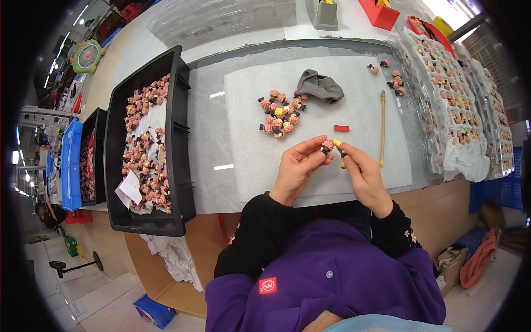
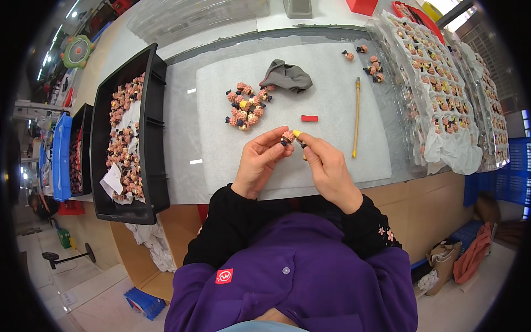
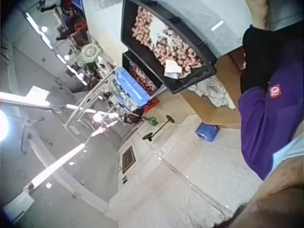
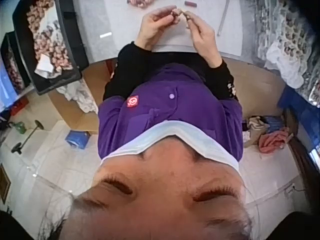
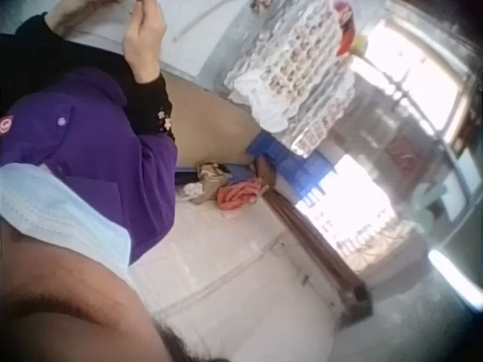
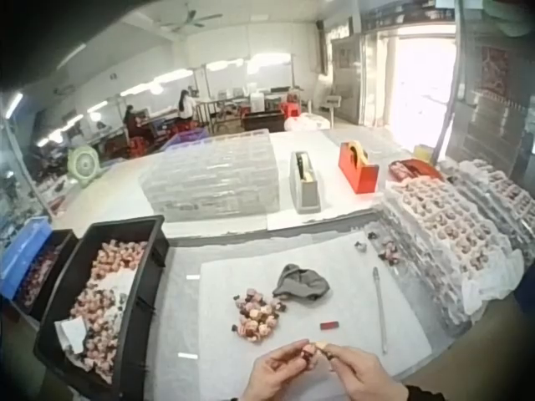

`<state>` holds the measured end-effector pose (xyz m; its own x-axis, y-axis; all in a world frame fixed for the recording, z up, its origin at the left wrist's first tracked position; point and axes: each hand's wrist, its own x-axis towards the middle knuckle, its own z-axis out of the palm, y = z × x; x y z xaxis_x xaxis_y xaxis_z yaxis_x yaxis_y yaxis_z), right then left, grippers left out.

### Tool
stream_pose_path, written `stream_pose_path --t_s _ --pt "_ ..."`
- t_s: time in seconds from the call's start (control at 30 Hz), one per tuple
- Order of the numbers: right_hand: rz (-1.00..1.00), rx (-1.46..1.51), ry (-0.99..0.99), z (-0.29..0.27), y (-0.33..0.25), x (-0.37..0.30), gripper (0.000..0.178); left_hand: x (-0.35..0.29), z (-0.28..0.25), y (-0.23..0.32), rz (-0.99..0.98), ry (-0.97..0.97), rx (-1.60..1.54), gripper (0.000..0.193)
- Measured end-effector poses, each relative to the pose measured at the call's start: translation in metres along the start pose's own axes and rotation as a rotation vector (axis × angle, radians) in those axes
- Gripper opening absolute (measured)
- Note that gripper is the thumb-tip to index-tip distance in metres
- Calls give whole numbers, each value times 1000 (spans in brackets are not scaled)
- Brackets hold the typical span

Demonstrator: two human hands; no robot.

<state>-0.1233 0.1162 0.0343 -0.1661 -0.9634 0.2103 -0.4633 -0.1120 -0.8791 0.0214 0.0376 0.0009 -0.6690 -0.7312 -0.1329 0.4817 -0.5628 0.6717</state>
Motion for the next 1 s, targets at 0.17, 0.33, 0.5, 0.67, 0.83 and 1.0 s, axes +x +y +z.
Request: stream_pose_path --t_s 0.17,0.33,0.5,0.67,0.83,1.0 --pt "240 207 7 -6 -5 2 31 0 -1 4 -38 26 -46 35" --pt "131 -74 72 -10 5 8 32 1 -1 4 -49 42 -58 34" --pt "-9 -289 145 -12 18 24 29 0 -1 6 -50 48 -57 34" --pt "-259 -720 259 -16 20 34 27 -1 6 4 -12 77 -13 36" --pt "242 271 -147 -6 -10 27 29 -4 11 -10 396 106 612 47" --pt "163 159 -33 -20 7 47 28 -5 17 -11 503 92 722 47"
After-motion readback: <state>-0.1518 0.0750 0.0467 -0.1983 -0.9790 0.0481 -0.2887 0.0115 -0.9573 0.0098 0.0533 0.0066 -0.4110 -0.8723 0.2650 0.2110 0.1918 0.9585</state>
